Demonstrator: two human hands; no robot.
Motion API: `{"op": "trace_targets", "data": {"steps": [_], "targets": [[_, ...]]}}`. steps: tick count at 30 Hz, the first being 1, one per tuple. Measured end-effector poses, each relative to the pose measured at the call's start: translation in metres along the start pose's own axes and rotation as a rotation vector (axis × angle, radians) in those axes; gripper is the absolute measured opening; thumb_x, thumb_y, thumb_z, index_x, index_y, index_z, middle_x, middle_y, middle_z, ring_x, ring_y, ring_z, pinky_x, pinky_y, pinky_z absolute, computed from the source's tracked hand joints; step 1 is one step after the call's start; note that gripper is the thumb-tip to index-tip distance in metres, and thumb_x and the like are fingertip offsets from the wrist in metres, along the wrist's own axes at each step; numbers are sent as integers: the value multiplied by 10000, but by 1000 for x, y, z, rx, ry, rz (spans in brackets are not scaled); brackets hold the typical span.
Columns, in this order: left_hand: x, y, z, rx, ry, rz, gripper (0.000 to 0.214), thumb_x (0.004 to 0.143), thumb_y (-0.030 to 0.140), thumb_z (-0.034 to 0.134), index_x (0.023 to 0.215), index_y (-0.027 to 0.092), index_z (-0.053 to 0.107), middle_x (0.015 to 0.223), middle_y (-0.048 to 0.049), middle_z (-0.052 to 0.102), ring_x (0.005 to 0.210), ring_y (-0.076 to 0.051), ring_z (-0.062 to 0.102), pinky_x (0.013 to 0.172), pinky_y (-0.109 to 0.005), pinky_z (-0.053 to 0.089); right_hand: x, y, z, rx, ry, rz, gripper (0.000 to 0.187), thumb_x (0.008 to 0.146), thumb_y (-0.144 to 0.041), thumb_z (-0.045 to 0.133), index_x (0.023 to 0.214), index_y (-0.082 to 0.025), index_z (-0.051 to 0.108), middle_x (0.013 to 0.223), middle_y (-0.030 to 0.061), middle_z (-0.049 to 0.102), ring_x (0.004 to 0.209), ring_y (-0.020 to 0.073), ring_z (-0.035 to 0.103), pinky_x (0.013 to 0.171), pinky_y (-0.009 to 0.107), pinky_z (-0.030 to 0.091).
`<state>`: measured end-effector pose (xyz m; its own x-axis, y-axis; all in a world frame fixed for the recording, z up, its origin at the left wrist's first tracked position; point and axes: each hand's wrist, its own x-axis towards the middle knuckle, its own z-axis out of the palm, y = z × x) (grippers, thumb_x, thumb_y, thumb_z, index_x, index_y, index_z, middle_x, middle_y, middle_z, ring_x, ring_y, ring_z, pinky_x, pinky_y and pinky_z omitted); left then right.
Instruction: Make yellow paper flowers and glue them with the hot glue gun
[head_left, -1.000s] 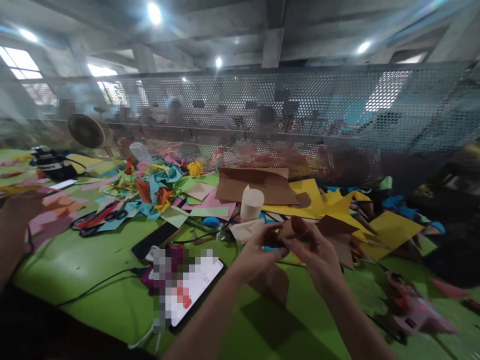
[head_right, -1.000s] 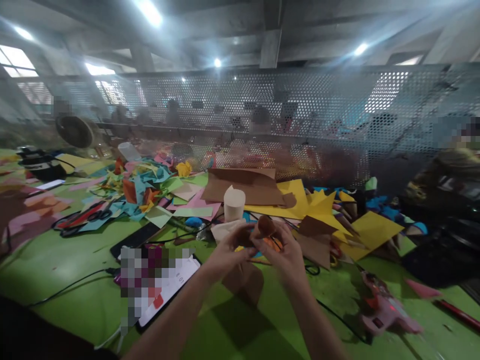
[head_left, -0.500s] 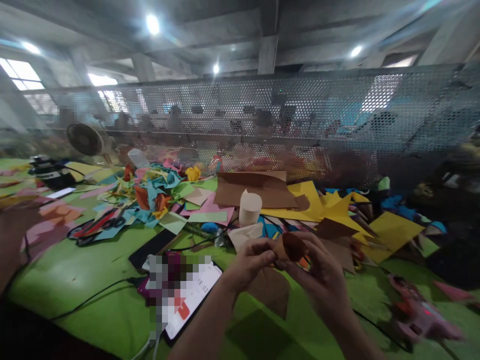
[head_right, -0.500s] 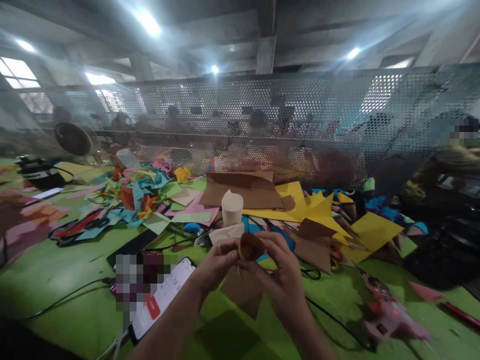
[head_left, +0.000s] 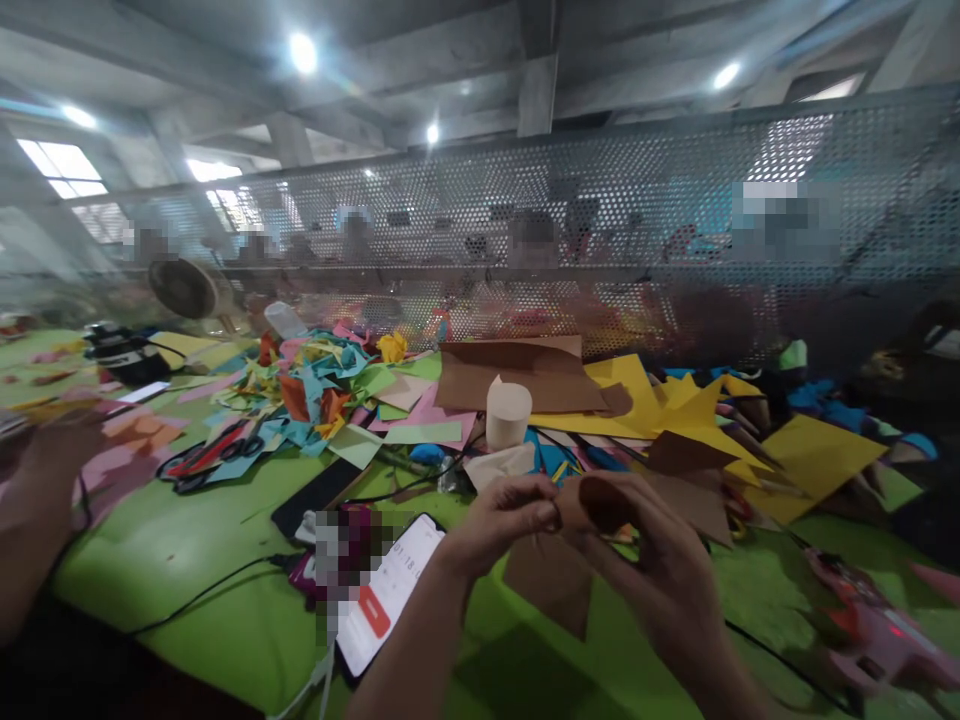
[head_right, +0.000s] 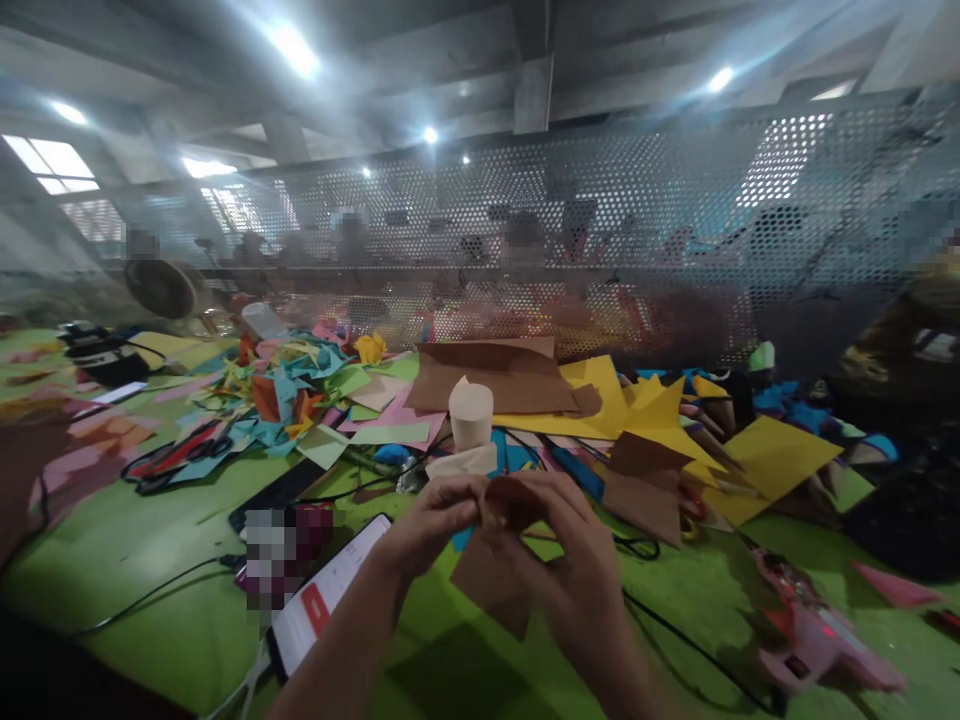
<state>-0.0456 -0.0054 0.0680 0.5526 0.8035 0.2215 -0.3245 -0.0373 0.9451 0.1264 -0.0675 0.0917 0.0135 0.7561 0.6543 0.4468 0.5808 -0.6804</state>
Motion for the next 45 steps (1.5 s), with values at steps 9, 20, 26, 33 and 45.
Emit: {"op": "trace_targets", "data": {"steps": [9,20,26,33,45], "targets": [[15,-16,-45,1356,574,-144,248,820,276,692,1062,220,688,1129,-92,714,1155,-309,550,962,-427,372,-7,46,9,-334,-704,231,119,724,-302,722,664,-231,648,620,-13,648,603,200,599,519,267,382],[9,-9,-30,1440,546,-3,82,874,223,647,918,243,714,1011,-40,741,1068,-253,576,909,-392,362,5,59,-4,-214,-174,258,458,822,-486,673,1196,-223,661,1167,114,680,937,269,667,826,405,534],[-18,2,7,1445,489,318,204,835,96,648,929,267,703,1017,-28,727,1087,-242,573,973,-394,375,7,42,-9,26,-157,380,446,806,-552,669,1078,-200,702,1013,82,708,870,243,650,748,351,527],[-75,-5,39,1416,414,507,288,840,40,584,1026,248,656,1223,-42,683,1250,-235,540,1085,-399,353,-31,9,-21,195,-223,371,389,758,-412,773,1099,-233,712,1059,57,736,955,247,664,870,376,521],[-143,-30,59,1274,138,-44,840,785,233,763,1493,326,319,1321,-69,603,1201,-297,540,1016,-483,388,-110,15,-50,-137,-380,139,290,874,-217,653,1151,-298,671,1099,36,695,1035,225,653,905,362,522]]}}
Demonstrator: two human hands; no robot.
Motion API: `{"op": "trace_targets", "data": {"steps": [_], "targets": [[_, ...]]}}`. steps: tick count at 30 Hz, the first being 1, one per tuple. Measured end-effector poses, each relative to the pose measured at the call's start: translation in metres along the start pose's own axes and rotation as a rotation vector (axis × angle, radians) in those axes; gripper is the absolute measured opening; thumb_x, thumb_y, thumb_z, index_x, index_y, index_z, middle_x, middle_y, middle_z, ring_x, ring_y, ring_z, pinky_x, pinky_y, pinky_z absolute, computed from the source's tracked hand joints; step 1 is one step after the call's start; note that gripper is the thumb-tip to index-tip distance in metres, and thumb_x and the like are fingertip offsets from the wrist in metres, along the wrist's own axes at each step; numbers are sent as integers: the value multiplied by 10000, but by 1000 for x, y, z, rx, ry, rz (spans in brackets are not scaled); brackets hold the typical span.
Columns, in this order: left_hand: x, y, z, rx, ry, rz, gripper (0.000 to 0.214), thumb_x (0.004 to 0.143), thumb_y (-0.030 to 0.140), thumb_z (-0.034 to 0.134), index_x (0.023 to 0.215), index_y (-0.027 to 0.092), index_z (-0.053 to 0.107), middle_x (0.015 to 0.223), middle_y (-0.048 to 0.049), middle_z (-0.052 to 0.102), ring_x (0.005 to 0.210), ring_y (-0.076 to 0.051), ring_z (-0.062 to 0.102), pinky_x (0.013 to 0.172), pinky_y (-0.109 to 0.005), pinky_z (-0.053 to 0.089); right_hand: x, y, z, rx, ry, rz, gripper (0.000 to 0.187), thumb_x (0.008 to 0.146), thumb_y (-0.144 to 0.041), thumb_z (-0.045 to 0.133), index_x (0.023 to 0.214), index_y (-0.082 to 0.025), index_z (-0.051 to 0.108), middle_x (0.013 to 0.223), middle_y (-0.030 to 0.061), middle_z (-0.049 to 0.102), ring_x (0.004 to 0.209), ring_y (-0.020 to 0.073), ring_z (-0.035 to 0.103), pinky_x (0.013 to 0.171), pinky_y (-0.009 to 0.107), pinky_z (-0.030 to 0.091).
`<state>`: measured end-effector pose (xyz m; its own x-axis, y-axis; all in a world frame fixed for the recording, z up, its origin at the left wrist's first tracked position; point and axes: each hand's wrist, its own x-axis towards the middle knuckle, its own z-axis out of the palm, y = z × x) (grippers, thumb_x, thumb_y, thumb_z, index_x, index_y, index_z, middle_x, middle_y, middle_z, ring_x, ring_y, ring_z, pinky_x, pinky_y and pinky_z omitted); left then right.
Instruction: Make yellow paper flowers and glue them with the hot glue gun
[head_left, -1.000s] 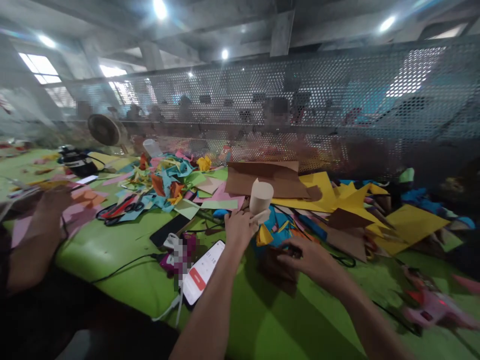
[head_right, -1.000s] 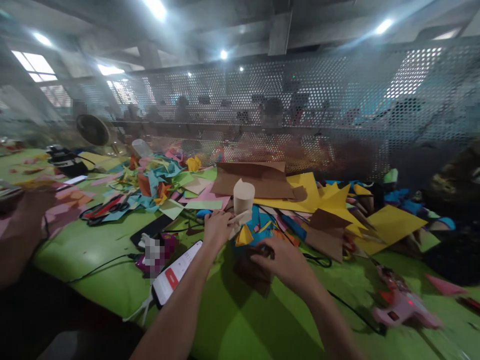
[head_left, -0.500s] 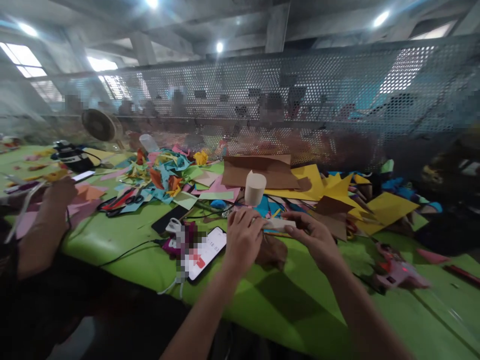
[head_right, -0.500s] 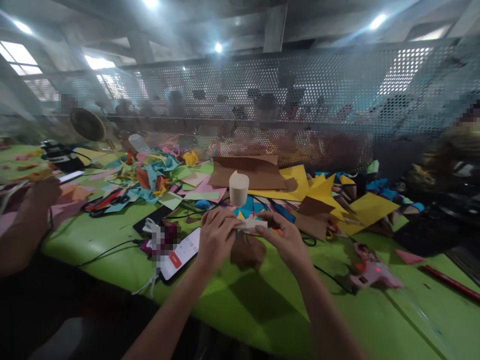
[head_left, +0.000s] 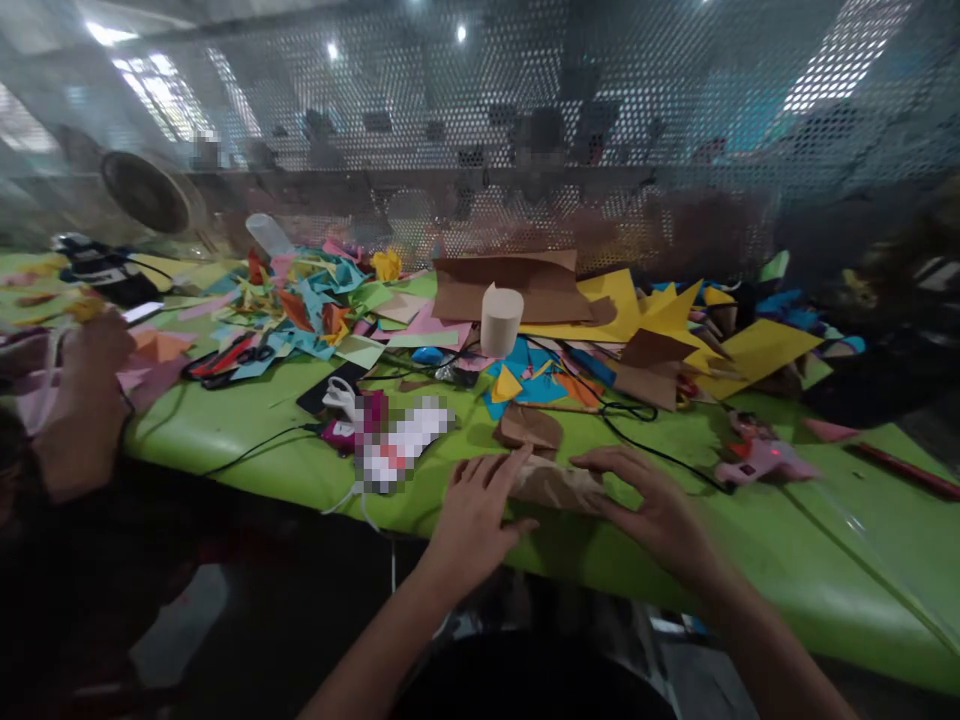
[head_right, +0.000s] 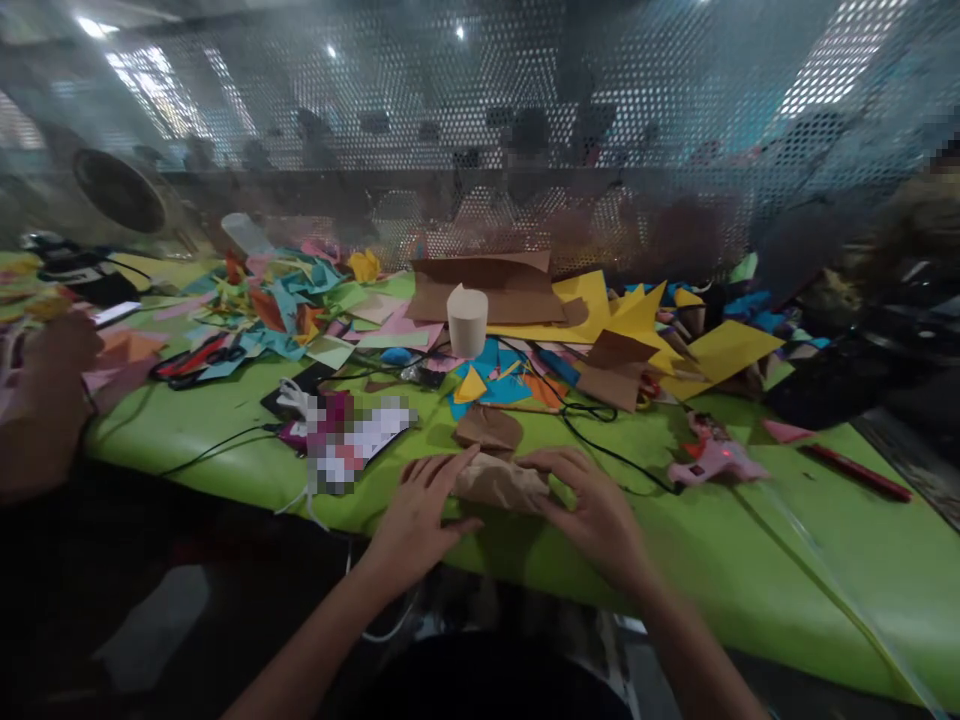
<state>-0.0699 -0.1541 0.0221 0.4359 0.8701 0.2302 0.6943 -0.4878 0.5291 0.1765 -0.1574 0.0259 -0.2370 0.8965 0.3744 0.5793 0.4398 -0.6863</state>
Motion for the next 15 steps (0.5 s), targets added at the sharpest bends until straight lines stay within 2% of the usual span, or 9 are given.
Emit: {"op": "trace_targets", "data": {"steps": [3,5,7,9,12,15], "targets": [[-3,-3,4,38,13,-4,726,831,162,704,1462,307,374,1228,-59,635,1124,-269,562,990,-455,402,-5,6,1,-68,-33,-31,390,864,-205,654,1243,-294,624,1223,56,660,1151,248,611,983,405,490],[-4,-2,5,55,26,17,608,850,137,672,1401,277,457,1153,-54,657,1065,-256,575,972,-444,406,-6,4,1,-108,-41,-41,439,853,-190,656,1278,-286,600,1220,62,664,1134,250,613,963,413,494],[-5,0,6,52,28,47,395,865,126,648,1231,263,594,1045,-32,679,990,-243,587,934,-431,411,-6,-1,1,-148,-50,-69,389,848,-158,632,1219,-278,635,1111,55,703,1032,242,639,877,400,510],[-8,1,5,31,17,87,207,863,100,632,1005,247,666,953,-10,682,941,-228,591,893,-409,413,-7,-5,-1,-195,-69,-108,286,843,-120,596,1063,-274,695,968,40,728,922,233,645,798,384,498],[-13,1,3,-33,-26,151,192,819,37,638,881,218,653,968,3,688,968,-210,599,888,-377,415,-14,-8,-3,-262,-100,-135,254,811,-76,566,881,-272,712,904,27,742,899,239,638,794,399,462],[-19,1,0,-79,-65,166,196,811,50,666,919,214,650,1034,9,700,1004,-200,611,915,-375,414,-24,-7,-3,-243,-142,-99,265,787,-67,573,898,-270,704,966,24,755,948,246,645,830,410,456]]}}
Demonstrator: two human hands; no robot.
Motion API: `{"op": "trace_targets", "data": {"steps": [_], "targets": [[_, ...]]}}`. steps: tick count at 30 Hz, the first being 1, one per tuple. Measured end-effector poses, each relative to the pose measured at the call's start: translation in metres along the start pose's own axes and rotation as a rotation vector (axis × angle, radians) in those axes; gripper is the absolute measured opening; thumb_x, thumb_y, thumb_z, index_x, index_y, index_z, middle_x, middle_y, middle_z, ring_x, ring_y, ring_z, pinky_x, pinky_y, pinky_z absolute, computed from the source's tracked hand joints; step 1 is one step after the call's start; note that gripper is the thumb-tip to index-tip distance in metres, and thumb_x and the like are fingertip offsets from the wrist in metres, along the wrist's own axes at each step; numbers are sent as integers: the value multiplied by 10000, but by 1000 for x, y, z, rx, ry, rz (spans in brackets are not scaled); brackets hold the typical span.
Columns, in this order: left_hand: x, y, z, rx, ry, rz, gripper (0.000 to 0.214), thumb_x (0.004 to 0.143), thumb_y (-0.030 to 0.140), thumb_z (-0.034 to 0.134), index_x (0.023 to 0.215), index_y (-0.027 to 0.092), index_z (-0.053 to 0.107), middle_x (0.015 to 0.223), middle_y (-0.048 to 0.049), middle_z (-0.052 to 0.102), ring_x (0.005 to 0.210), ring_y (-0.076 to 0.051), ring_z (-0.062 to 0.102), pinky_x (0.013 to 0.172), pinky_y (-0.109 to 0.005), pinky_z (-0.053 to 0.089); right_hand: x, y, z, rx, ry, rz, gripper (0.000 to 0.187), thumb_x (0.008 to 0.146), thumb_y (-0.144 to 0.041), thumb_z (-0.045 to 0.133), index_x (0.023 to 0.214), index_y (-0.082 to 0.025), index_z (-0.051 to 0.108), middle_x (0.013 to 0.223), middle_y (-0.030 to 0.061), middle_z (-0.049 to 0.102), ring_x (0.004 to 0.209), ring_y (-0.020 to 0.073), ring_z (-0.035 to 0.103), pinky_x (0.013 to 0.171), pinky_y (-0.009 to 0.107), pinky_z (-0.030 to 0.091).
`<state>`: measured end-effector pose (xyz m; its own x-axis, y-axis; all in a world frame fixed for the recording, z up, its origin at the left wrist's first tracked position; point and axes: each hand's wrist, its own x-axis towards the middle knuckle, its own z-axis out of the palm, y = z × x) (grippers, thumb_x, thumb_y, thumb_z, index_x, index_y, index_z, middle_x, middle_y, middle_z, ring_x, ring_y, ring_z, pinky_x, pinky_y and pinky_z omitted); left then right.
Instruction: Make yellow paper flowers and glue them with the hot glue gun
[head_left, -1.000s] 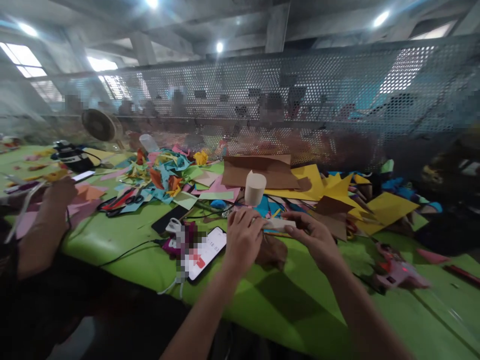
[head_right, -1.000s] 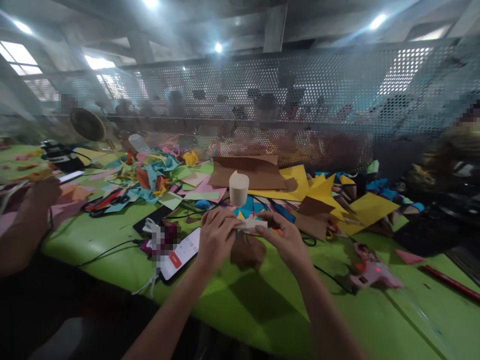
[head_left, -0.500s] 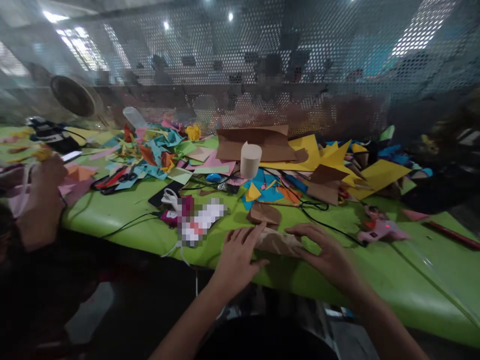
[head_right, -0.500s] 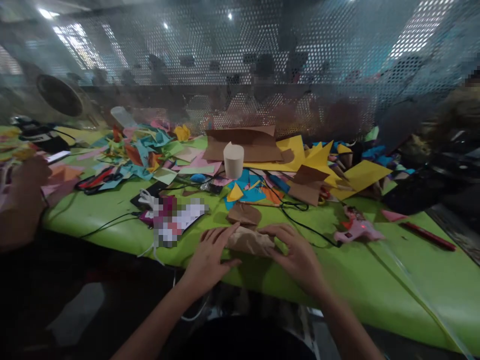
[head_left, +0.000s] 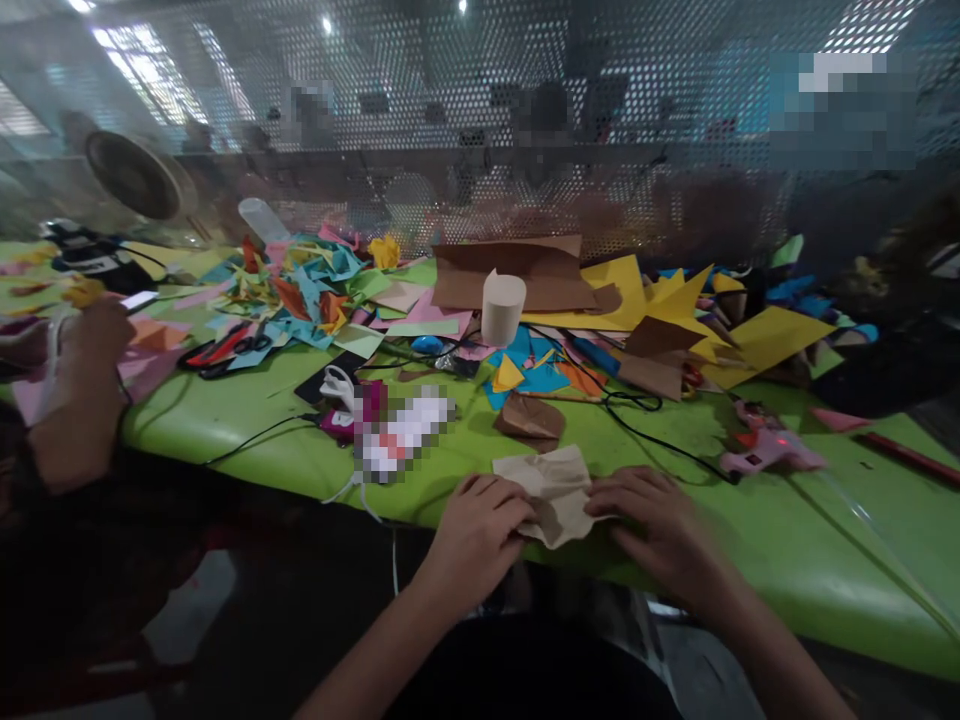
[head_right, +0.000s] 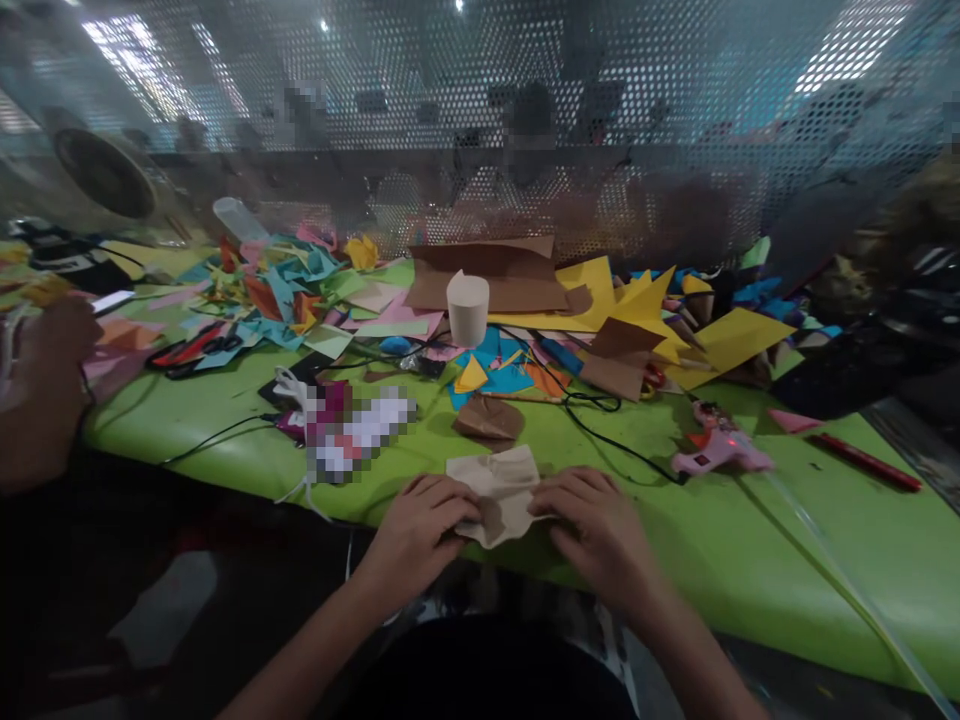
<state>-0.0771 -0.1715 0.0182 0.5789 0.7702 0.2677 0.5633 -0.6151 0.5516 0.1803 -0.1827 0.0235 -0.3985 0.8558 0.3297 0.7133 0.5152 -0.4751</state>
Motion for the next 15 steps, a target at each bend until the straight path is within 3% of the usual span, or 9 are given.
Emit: {"op": "trace_targets", "data": {"steps": [5,11,15], "targets": [[-6,3,0,-47,60,-26,61,909,163,632,914,221,651,1050,17,712,984,-180,621,897,-365,420,-4,-3,3,150,-79,107,94,917,-257,606,916,-264,699,942,32,749,913,223,660,818,370,485],[-3,5,9,58,175,-199,106,913,183,601,807,184,599,888,-26,663,890,-217,566,798,-364,421,7,0,11,137,-48,310,210,939,-379,566,872,-240,708,841,44,725,796,224,656,702,336,496],[-1,3,13,120,230,-299,121,833,123,659,797,189,564,789,-7,620,831,-216,547,796,-380,404,10,6,23,61,-4,339,186,911,-363,576,927,-232,708,873,56,733,798,241,663,702,355,501]]}}
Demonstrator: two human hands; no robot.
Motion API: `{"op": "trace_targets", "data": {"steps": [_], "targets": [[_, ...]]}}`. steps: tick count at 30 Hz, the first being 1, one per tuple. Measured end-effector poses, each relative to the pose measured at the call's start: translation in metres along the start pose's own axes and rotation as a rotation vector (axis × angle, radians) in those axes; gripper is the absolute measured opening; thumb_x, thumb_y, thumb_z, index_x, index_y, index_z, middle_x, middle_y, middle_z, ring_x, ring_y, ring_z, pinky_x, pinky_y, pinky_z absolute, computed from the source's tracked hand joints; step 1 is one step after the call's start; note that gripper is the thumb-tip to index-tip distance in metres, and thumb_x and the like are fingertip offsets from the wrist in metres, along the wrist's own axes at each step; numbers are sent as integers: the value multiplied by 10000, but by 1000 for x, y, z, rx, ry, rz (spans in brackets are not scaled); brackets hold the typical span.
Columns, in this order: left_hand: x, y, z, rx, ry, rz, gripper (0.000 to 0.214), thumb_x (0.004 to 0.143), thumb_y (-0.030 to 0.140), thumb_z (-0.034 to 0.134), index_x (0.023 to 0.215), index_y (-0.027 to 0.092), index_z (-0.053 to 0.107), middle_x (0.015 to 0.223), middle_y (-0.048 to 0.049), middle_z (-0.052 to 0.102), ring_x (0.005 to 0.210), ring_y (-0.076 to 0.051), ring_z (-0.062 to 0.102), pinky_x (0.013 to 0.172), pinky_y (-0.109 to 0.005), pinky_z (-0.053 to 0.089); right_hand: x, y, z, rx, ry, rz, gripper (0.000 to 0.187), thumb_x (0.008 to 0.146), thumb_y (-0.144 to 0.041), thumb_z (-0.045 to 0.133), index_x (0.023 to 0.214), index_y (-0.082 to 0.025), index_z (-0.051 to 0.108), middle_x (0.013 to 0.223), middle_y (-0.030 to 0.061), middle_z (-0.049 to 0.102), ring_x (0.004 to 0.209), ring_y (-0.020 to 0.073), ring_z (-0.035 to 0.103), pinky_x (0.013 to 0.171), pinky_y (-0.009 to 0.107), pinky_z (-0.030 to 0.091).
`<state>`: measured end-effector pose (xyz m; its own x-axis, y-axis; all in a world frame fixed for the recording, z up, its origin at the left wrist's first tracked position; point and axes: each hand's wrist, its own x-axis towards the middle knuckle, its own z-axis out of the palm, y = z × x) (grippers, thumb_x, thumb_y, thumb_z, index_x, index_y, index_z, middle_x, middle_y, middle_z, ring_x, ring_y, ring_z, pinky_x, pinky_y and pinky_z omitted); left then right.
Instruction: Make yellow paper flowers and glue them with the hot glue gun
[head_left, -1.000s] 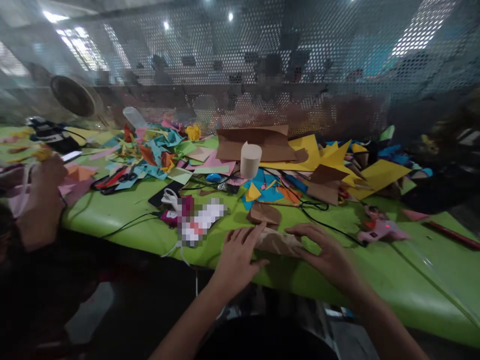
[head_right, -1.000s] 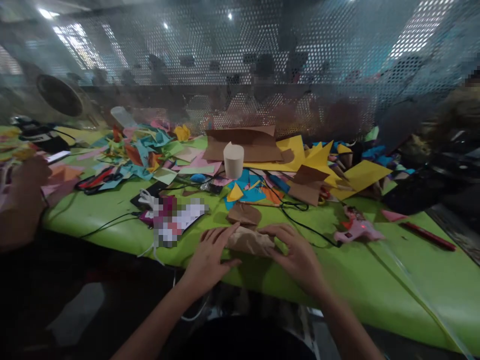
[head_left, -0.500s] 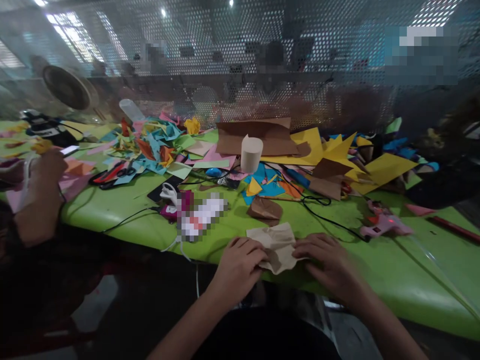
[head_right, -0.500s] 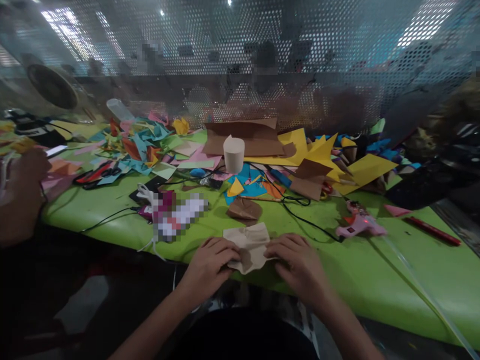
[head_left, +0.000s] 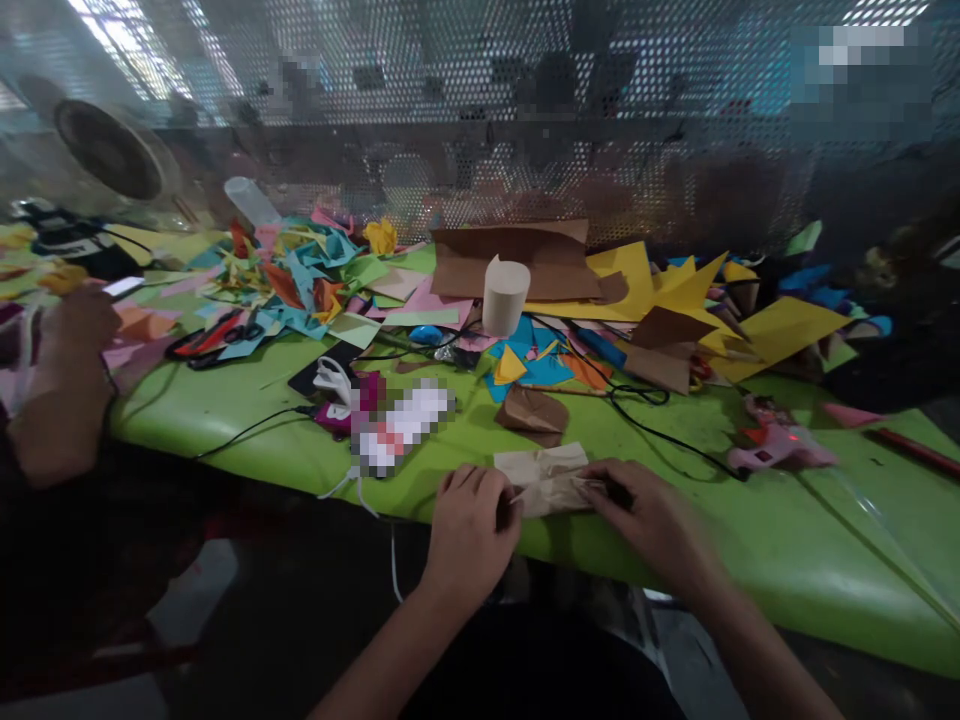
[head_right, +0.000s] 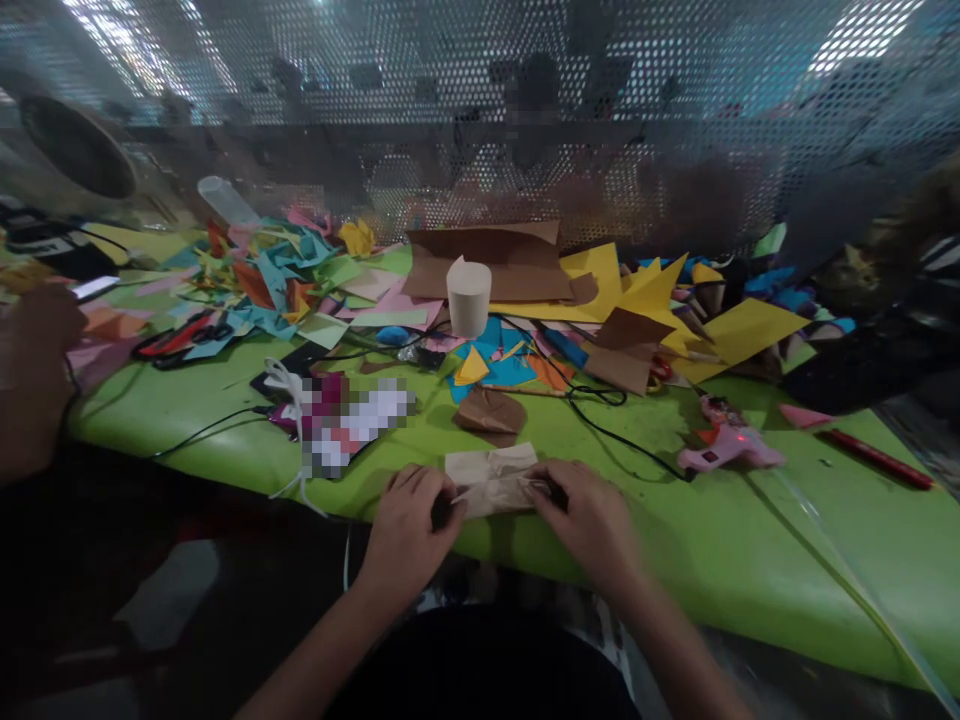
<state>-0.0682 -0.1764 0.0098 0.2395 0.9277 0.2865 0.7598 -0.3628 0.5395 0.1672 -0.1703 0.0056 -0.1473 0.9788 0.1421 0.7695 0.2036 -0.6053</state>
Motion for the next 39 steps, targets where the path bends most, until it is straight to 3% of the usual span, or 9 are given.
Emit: {"op": "trace_targets", "data": {"steps": [4,7,12,15,20,26,31,35,39], "targets": [[0,-4,-2,-43,-54,44,242,858,57,607,1009,242,645,895,-6,654,895,-216,555,826,-388,401,0,1,6,-14,42,-32,171,922,-330,563,991,-237,690,934,61,709,778,225,655,683,353,515],[-2,-6,-7,-36,-125,106,324,896,71,567,1071,317,686,941,-16,634,937,-226,538,834,-396,404,-2,0,1,16,61,-110,177,948,-296,534,1000,-254,699,1010,75,667,888,224,662,758,360,541],[-4,-7,-10,-69,-189,112,308,822,226,741,1115,297,679,1019,-27,620,994,-253,532,872,-436,412,-6,5,-8,-22,-11,-215,167,874,-304,663,1033,-284,710,1240,90,632,1141,283,608,922,444,518],[-2,-7,-10,-79,-188,105,318,797,185,761,1091,269,674,1037,-29,623,1004,-250,534,876,-429,420,-4,7,-8,-24,-18,-216,126,895,-295,641,990,-284,723,1156,77,685,1070,272,640,890,445,522],[9,-6,-11,-38,-135,85,34,897,164,634,885,193,645,982,-41,628,960,-230,536,842,-398,426,5,0,-8,56,-52,-163,138,931,-285,585,879,-257,710,994,57,725,952,234,669,834,381,531],[22,-3,-9,102,-131,16,127,921,203,578,795,191,564,875,-35,625,894,-239,533,814,-412,408,18,-4,1,8,-27,-55,166,942,-325,553,887,-237,684,874,54,729,824,236,660,735,363,507],[24,-3,-5,102,-97,-51,102,868,130,605,911,205,550,900,-25,647,909,-251,547,831,-425,405,21,-7,5,8,31,-58,157,957,-307,519,991,-237,656,982,66,713,907,243,656,806,389,506],[25,-4,-5,85,-104,-40,154,862,108,597,958,225,572,967,-30,639,945,-255,542,837,-417,416,17,-10,-2,64,-51,-134,173,978,-312,504,990,-242,662,1012,72,685,945,224,646,828,371,511],[30,-5,-7,75,-104,22,398,837,57,581,1191,237,561,1161,-58,625,1112,-273,526,919,-431,424,19,-6,0,-7,-93,-129,165,956,-318,551,887,-238,677,913,60,680,866,223,640,781,367,513]]}}
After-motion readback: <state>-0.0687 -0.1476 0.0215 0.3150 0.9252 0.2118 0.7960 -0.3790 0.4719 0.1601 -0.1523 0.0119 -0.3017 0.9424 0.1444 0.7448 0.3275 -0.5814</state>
